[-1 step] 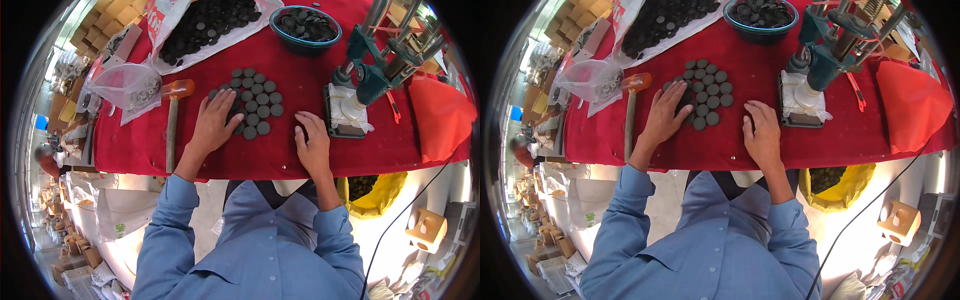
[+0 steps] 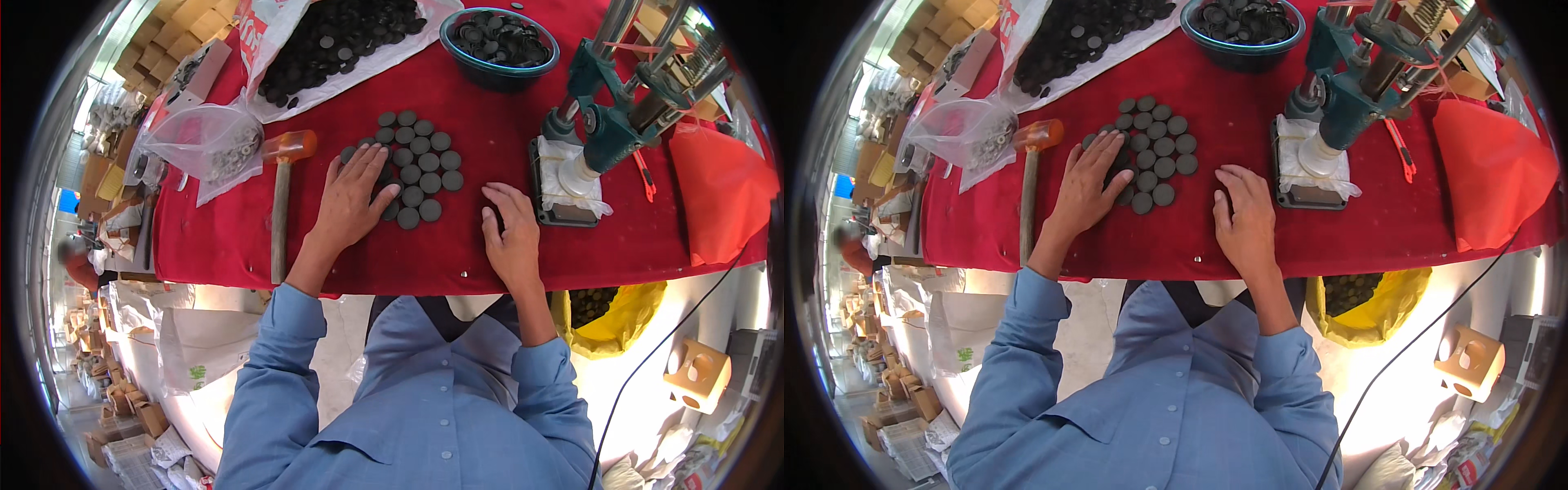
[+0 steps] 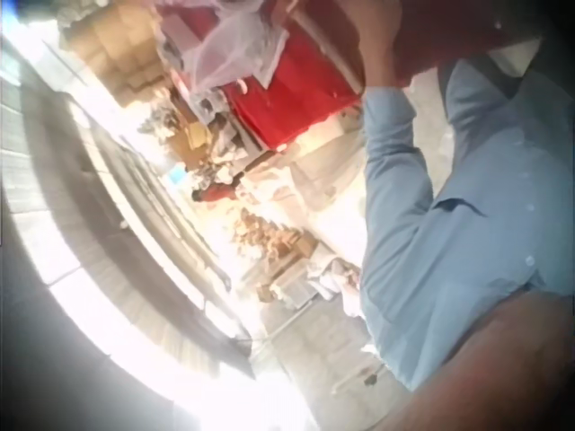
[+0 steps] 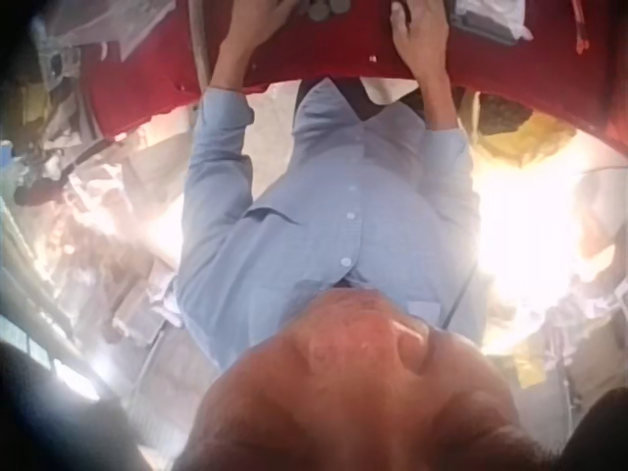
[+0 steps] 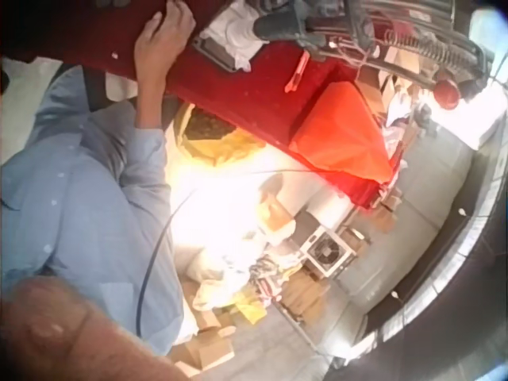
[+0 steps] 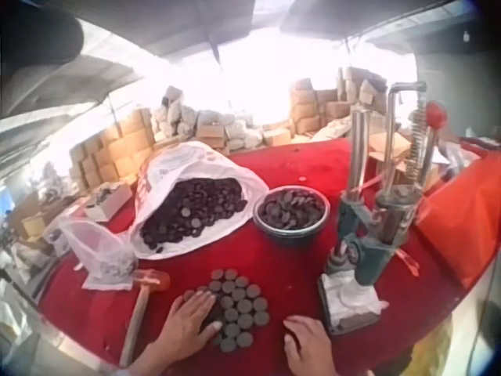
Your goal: The person sorts and arranges small circular rubber or plastic parts by hand, taking them from a storage bag and placing them onto a table.
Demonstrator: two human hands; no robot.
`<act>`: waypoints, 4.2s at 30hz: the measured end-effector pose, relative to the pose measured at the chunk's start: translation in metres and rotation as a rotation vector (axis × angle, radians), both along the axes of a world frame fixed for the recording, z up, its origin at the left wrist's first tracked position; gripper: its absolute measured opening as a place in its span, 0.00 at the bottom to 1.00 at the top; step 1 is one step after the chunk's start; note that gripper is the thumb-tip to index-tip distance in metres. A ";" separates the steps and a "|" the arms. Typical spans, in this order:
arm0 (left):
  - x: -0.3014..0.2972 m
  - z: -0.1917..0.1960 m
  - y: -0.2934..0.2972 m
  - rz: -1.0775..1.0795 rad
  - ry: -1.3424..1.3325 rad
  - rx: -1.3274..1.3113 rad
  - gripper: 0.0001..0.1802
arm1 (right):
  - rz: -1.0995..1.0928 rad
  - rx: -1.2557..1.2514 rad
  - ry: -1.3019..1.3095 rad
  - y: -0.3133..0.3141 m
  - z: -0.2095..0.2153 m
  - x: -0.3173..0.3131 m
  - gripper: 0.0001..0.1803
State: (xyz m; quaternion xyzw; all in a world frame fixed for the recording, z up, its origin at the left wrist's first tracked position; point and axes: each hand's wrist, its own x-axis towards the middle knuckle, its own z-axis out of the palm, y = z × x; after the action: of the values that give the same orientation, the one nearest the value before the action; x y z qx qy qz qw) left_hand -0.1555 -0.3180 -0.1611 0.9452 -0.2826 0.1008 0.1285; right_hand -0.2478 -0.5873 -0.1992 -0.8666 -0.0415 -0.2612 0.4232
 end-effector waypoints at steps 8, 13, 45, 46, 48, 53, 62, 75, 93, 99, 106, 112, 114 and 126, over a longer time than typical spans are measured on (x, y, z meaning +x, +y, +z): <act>0.008 -0.004 -0.011 0.000 -0.143 0.037 0.28 | 0.029 -0.034 0.054 -0.001 0.006 -0.002 0.16; 0.018 0.003 -0.019 0.008 -0.220 0.142 0.26 | 0.042 -0.067 0.052 -0.001 0.011 0.001 0.17; -0.038 -0.010 -0.013 0.164 -0.045 0.048 0.29 | 0.066 -0.078 0.090 0.000 0.010 0.001 0.17; -0.038 -0.011 -0.013 0.165 -0.038 0.047 0.29 | 0.069 -0.088 0.090 0.000 0.012 0.001 0.17; -0.036 -0.011 -0.015 0.168 -0.087 0.054 0.30 | 0.067 -0.099 0.092 0.000 0.012 0.000 0.18; -0.031 -0.012 -0.017 0.147 -0.083 0.019 0.30 | 0.067 -0.139 0.063 -0.002 0.011 0.000 0.18; -0.075 -0.006 0.027 0.237 -0.109 -0.288 0.35 | 0.080 -0.096 0.068 -0.001 0.011 0.000 0.18; -0.098 -0.009 0.021 0.180 0.089 -0.091 0.38 | 0.070 -0.138 0.087 -0.001 0.014 0.000 0.17; -0.091 -0.016 0.003 0.127 0.069 0.000 0.39 | 0.049 -0.136 0.040 0.001 0.007 0.001 0.16; -0.091 -0.017 0.002 0.141 0.027 0.086 0.40 | 0.045 -0.123 0.018 0.001 0.003 0.000 0.16; -0.090 -0.016 -0.004 0.138 0.053 -0.016 0.42 | 0.052 -0.199 0.027 0.009 0.007 0.001 0.30; -0.053 -0.015 -0.026 0.064 -0.016 0.030 0.45 | 0.167 -0.386 0.058 0.026 0.006 0.034 0.44; -0.043 -0.025 -0.027 0.029 -0.041 0.102 0.45 | 0.163 -0.480 0.083 0.034 0.000 0.043 0.45; -0.036 -0.010 -0.030 -0.004 -0.049 0.062 0.41 | 0.194 -0.493 -0.032 0.038 0.011 0.056 0.29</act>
State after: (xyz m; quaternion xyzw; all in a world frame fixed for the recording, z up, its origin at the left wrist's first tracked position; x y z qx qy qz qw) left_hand -0.1913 -0.3477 -0.1711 0.9454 -0.2905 0.1149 0.0924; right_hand -0.1914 -0.5496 -0.1879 -0.9312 -0.1935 -0.2151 0.2216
